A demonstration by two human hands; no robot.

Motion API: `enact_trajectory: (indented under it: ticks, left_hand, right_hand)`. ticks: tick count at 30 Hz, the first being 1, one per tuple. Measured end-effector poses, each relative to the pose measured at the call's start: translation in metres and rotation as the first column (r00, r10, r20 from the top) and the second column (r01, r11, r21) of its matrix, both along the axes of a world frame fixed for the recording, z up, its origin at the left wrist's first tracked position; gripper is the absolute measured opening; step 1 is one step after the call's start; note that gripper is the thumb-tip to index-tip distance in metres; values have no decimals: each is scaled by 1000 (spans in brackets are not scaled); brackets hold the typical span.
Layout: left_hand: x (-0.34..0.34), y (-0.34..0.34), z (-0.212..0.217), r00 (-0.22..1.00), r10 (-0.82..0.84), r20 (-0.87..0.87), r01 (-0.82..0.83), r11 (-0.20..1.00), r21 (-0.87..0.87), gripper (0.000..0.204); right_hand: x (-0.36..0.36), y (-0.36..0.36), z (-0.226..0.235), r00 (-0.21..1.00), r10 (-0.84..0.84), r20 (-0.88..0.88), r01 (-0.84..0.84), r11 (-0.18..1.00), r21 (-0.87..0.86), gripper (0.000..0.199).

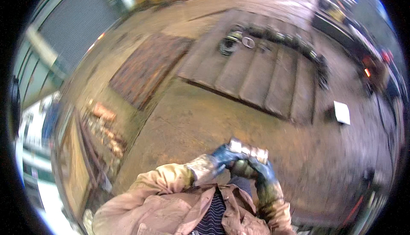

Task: The person picks up cylindrical metal pipes and metal rings from a workbench. They slide the rings onto the ends of the pipes and then place the assembled components onto a metal rack. The person repeats this process for several pipes, organizing the finished items in a row.

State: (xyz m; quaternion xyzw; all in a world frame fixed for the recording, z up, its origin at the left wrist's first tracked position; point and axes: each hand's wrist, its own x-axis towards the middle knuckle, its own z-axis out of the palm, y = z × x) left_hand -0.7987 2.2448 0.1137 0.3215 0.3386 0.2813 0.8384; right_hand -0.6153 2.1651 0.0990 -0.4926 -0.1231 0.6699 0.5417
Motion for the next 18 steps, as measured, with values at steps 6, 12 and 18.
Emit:
enact_trajectory:
  ticks: [6, 12, 18]
  left_hand:
    - [22, 159, -10, 994, 36, -105, -23, 992, 124, 19]
    - [53, 334, 27, 961, 71, -269, -41, 992, 117, 13]
    - [46, 518, -56, 935, 136, -327, -37, 957, 289, 24]
  right_hand:
    - [38, 174, -17, 988, 131, 75, -127, 990, -59, 28]
    - [88, 361, -4, 952, 294, 90, -282, 951, -124, 26]
    - [64, 536, 40, 804, 505, 313, -491, 862, -130, 53]
